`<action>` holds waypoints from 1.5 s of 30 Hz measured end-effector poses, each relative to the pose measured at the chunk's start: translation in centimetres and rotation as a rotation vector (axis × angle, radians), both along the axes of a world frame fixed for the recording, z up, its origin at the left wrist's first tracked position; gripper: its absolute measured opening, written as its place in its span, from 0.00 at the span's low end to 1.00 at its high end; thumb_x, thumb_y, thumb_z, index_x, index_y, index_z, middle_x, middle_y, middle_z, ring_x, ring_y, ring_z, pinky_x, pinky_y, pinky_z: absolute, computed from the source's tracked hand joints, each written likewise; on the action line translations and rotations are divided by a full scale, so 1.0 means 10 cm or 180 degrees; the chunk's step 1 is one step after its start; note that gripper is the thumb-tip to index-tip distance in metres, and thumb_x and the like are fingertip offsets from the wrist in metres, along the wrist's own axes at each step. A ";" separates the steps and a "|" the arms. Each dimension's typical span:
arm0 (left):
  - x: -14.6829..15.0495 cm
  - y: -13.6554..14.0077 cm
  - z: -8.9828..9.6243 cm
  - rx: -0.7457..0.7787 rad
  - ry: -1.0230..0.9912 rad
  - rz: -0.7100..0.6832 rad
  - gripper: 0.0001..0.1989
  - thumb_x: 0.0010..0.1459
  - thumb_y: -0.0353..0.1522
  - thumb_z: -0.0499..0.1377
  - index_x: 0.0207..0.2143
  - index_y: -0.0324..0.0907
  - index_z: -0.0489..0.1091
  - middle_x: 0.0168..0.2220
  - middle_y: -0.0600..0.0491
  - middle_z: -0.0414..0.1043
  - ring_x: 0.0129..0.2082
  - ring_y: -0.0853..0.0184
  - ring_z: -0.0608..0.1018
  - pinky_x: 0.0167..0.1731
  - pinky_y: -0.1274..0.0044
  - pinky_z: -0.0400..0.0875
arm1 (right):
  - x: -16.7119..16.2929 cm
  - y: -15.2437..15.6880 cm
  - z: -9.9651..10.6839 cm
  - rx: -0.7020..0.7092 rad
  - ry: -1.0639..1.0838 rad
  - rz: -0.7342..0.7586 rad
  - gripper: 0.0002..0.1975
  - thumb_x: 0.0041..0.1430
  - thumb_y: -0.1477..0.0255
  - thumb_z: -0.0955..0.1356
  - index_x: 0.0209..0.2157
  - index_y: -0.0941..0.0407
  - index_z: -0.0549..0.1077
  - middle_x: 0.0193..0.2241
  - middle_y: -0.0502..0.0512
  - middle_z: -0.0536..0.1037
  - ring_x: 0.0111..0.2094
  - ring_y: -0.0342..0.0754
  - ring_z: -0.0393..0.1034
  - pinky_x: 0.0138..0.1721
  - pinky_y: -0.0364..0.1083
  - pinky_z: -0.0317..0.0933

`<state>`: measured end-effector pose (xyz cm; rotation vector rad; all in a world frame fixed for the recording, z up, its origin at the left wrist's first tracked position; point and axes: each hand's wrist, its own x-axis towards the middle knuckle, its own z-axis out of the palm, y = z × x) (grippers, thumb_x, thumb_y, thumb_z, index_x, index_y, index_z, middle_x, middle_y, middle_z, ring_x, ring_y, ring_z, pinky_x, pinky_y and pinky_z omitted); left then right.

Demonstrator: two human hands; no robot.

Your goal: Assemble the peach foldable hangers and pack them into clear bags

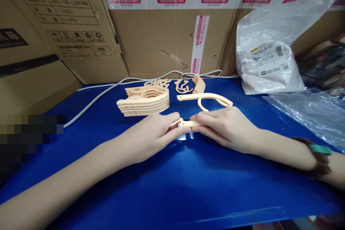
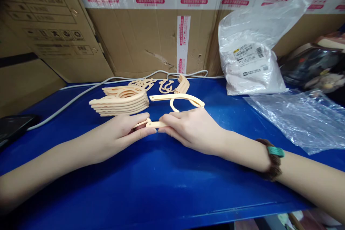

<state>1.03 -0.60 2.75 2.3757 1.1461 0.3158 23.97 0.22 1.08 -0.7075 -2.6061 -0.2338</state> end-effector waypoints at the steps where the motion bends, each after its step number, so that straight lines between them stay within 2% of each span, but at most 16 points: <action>1: 0.00 0.00 0.00 0.0015 0.0045 -0.0005 0.22 0.68 0.48 0.45 0.27 0.43 0.56 0.23 0.59 0.60 0.24 0.70 0.63 0.25 0.76 0.54 | 0.00 0.00 0.00 -0.0006 0.0010 -0.0005 0.17 0.72 0.67 0.57 0.35 0.59 0.72 0.25 0.50 0.77 0.23 0.41 0.69 0.25 0.42 0.51; 12: 0.00 0.01 0.00 0.0181 0.0463 -0.0033 0.21 0.70 0.46 0.41 0.30 0.43 0.58 0.25 0.57 0.65 0.25 0.66 0.68 0.26 0.76 0.55 | -0.01 0.00 0.01 0.0051 -0.0056 -0.0078 0.19 0.72 0.66 0.56 0.33 0.58 0.71 0.24 0.50 0.76 0.22 0.41 0.68 0.24 0.43 0.49; 19: 0.03 0.00 -0.05 0.1010 0.1281 -0.0139 0.15 0.70 0.38 0.43 0.33 0.43 0.60 0.26 0.53 0.72 0.23 0.64 0.74 0.21 0.76 0.53 | 0.02 0.01 0.01 -0.0492 -0.0332 -0.0147 0.17 0.71 0.64 0.57 0.41 0.57 0.72 0.30 0.52 0.78 0.26 0.43 0.71 0.26 0.43 0.51; 22: 0.03 0.01 -0.06 0.1343 0.1473 -0.0204 0.14 0.70 0.38 0.45 0.32 0.42 0.61 0.24 0.53 0.72 0.21 0.64 0.74 0.19 0.77 0.51 | 0.02 0.01 0.03 -0.0625 -0.0342 -0.0164 0.18 0.71 0.63 0.56 0.41 0.57 0.73 0.28 0.52 0.77 0.25 0.43 0.69 0.26 0.43 0.50; 31: 0.01 0.04 -0.19 0.2214 0.1564 -0.0500 0.15 0.70 0.38 0.46 0.32 0.41 0.61 0.21 0.53 0.70 0.17 0.64 0.74 0.15 0.77 0.43 | 0.00 0.04 0.05 -0.1277 -0.0364 -0.0103 0.19 0.71 0.62 0.56 0.35 0.57 0.72 0.26 0.51 0.74 0.26 0.43 0.64 0.29 0.42 0.52; 37: 0.00 0.01 -0.18 0.3010 0.1328 -0.0665 0.18 0.71 0.34 0.40 0.29 0.40 0.61 0.20 0.52 0.68 0.17 0.65 0.73 0.16 0.75 0.47 | 0.01 0.06 0.07 -0.1657 -0.0224 0.0030 0.17 0.71 0.63 0.58 0.33 0.56 0.70 0.26 0.48 0.73 0.26 0.42 0.63 0.31 0.42 0.53; 40: 0.00 -0.03 -0.14 0.3030 0.1388 -0.0702 0.16 0.69 0.34 0.42 0.30 0.40 0.62 0.22 0.52 0.69 0.18 0.63 0.74 0.16 0.74 0.50 | 0.01 0.06 0.08 -0.1685 -0.0205 0.0067 0.17 0.70 0.63 0.59 0.33 0.57 0.71 0.26 0.48 0.73 0.26 0.42 0.63 0.31 0.42 0.54; 45: 0.00 -0.04 -0.11 0.2555 0.1313 -0.0715 0.14 0.68 0.34 0.43 0.30 0.41 0.61 0.22 0.54 0.69 0.20 0.66 0.74 0.17 0.76 0.52 | 0.00 0.05 0.06 -0.1556 -0.0304 0.0084 0.17 0.71 0.63 0.58 0.39 0.57 0.74 0.30 0.52 0.76 0.30 0.44 0.67 0.32 0.43 0.54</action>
